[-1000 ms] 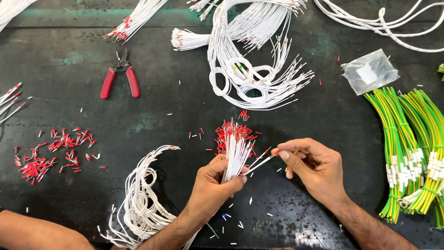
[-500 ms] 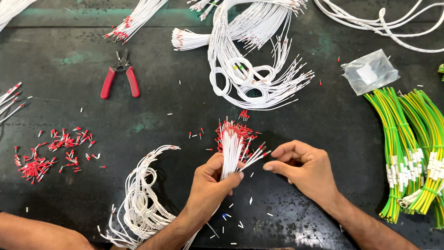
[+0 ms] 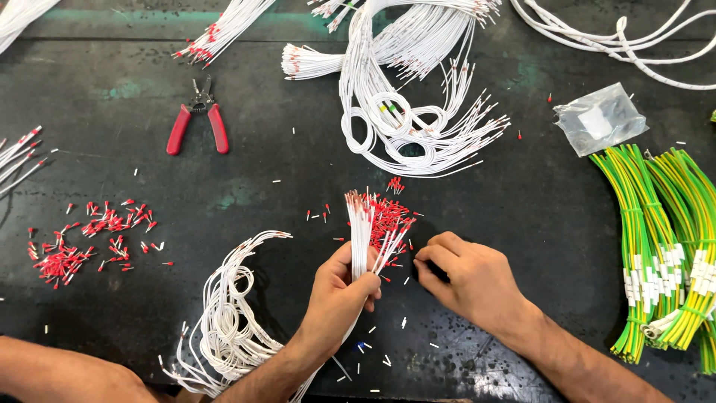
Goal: The person holds a bundle of white wires in one hand and pushes small red connector terminals onto the stripped wire ends one at a time, adding each finished wire to the growing bundle. They occasionally straighten or separate individual wires from the pile on the workbench while continuing to attach terminals.
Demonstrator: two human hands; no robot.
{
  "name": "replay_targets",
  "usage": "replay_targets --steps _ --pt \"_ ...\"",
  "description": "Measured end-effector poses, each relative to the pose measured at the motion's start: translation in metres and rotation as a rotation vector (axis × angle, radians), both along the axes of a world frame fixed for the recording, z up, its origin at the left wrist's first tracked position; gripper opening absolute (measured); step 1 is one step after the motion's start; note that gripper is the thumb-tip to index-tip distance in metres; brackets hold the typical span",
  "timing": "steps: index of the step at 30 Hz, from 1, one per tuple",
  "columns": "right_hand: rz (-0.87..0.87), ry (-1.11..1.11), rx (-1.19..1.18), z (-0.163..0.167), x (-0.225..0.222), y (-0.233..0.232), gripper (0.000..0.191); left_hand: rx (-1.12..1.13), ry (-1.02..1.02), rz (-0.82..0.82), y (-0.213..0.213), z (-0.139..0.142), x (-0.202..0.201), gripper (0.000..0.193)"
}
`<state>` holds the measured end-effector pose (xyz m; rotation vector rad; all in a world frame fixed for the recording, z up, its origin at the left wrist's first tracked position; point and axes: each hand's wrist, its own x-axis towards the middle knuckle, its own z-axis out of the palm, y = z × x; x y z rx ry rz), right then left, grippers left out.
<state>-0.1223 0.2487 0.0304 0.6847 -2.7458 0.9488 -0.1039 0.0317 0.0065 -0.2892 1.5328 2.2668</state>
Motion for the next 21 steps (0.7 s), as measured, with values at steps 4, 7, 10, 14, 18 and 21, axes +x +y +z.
replay_targets --steps 4,7,10,14,18,21 --pt "-0.149 -0.169 -0.230 -0.006 0.002 0.008 0.019 0.000 -0.009 -0.001 0.001 0.002 0.000 0.017" --pt "-0.242 -0.282 -0.410 -0.010 0.001 0.018 0.022 -0.010 0.011 -0.023 0.000 0.003 -0.001 0.019" --pt "-0.283 -0.447 -0.599 -0.013 -0.001 0.026 0.019 -0.048 -0.095 -0.017 0.000 0.004 -0.001 0.015" --pt "-0.319 -0.574 -0.775 -0.014 -0.001 0.028 0.021 -0.065 -0.093 -0.026 -0.004 0.007 0.000 0.020" --pt "-0.259 -0.559 -0.865 -0.011 0.002 0.028 0.027 -0.152 -0.010 -0.059 -0.002 0.009 0.001 0.020" --pt "-0.259 -0.534 -0.824 -0.011 0.003 0.028 0.022 -0.229 0.023 -0.075 -0.001 0.011 0.002 0.019"
